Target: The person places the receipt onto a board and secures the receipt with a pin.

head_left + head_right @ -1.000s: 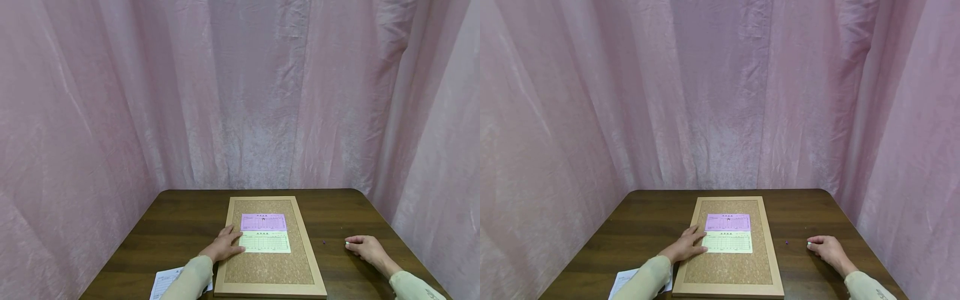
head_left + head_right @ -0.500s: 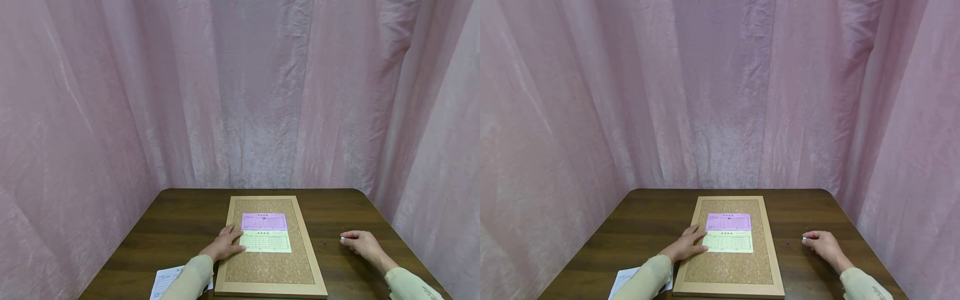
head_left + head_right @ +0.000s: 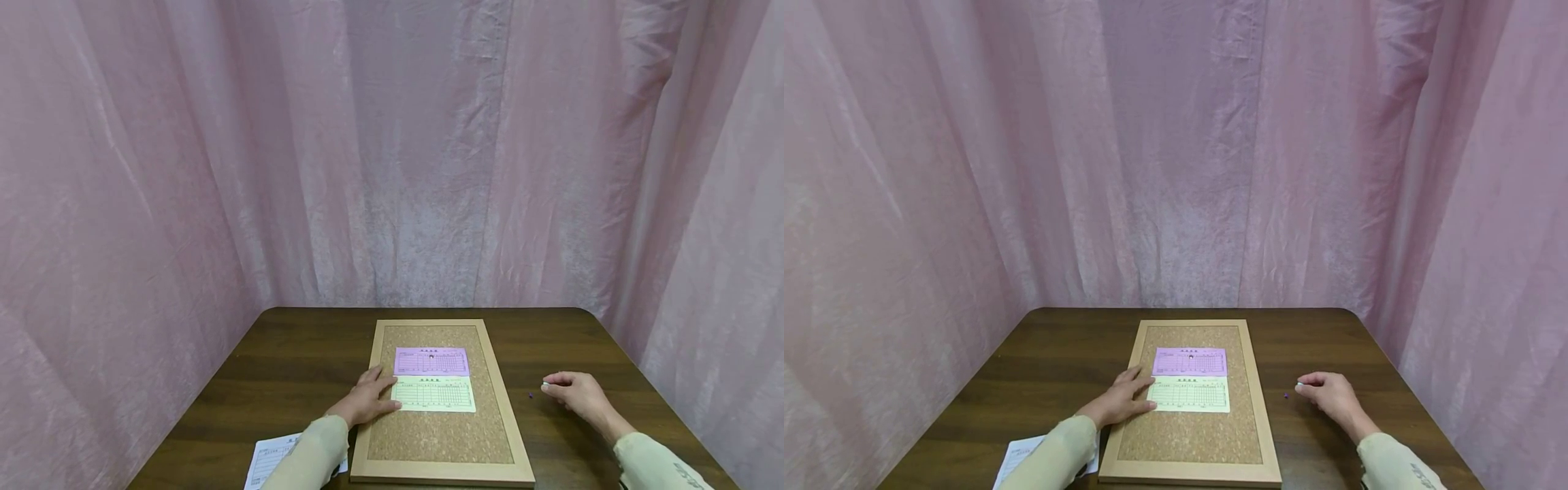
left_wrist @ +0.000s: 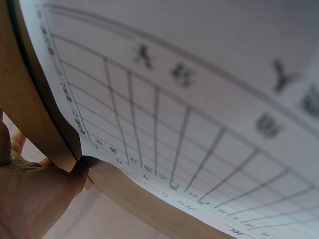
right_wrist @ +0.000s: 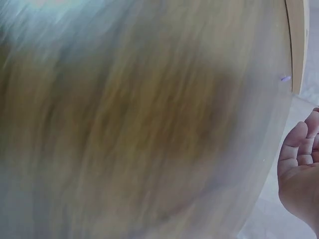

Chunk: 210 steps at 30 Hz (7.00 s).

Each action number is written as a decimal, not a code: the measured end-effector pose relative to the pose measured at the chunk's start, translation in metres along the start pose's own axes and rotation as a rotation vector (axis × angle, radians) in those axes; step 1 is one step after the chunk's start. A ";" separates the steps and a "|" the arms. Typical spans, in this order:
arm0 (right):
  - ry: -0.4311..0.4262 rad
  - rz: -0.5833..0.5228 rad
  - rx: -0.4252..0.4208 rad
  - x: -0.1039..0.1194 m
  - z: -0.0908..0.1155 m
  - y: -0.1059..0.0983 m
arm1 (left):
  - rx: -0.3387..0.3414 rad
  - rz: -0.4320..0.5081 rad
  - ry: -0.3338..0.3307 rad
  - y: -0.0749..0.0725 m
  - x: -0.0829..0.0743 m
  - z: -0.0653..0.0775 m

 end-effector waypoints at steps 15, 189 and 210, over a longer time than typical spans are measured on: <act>-0.027 -0.062 -0.006 0.011 -0.010 0.025 | -0.001 -0.005 0.005 -0.001 0.000 -0.002; 0.030 -0.204 0.164 0.110 -0.061 0.184 | 0.006 -0.017 0.012 -0.002 -0.004 0.001; 0.008 -0.129 0.154 0.107 -0.063 0.188 | 0.011 -0.017 -0.007 -0.003 -0.004 0.002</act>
Point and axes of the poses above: each hand's wrist, its own z-axis away from the middle knuckle, its own y-axis out of the palm, x = y × z, the point moved 5 cm from there along -z, towards the middle knuckle, and after that the axes turned 2 degrees about x, right-handed, at the moved point
